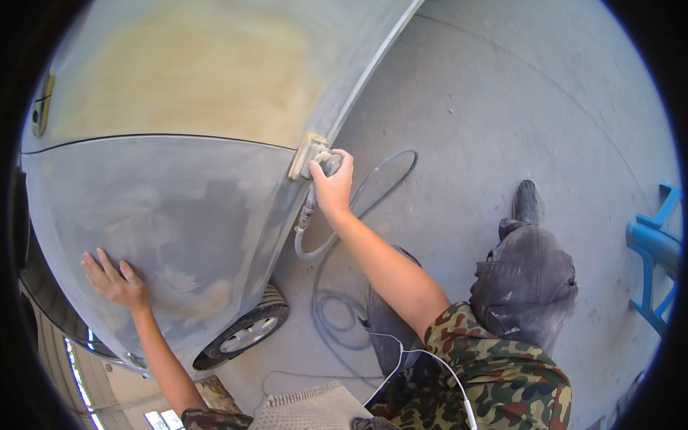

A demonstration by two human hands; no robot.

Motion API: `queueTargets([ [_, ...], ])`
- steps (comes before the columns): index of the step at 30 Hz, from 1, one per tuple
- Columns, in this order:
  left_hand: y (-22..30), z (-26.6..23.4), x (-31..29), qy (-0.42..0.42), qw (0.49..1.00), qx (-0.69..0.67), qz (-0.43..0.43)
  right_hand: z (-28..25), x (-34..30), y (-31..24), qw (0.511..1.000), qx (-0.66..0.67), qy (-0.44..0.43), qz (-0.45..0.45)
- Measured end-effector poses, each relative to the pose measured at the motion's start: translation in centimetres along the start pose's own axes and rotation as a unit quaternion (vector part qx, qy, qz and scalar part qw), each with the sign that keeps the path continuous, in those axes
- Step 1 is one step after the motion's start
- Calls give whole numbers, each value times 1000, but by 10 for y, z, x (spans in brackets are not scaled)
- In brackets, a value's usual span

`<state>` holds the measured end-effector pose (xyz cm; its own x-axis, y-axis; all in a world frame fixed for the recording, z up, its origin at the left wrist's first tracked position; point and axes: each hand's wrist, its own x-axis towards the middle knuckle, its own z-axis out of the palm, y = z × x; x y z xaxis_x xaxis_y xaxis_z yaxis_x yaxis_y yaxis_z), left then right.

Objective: The person uses a pneumatic sander to smooth the surface of a white car door. They move the sander across the door panel, around the handle, and along the edges, while occasionally touching the surface with the left hand to check progress.

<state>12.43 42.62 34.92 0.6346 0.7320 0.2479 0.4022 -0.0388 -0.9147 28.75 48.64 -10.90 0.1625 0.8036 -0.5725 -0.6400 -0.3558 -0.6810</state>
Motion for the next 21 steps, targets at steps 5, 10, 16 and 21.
queueTargets([
  [5, 3, 8, -1, 10, 1000, 9, 12, -9, 53, -8, 997, 22, 7, -72],
  [10, -2, 15, -13, 12, 1000, 21, 11, -15, 66, -1, 996, 47, -18, -71],
  [16, 12, 1, 5, 22, 999, 22, 29, -27, 54, 4, 995, 9, -37, -93],
  [21, 19, -35, 67, -4, 999, 32, 28, -60, 123, -65, 996, 64, -37, -58],
])
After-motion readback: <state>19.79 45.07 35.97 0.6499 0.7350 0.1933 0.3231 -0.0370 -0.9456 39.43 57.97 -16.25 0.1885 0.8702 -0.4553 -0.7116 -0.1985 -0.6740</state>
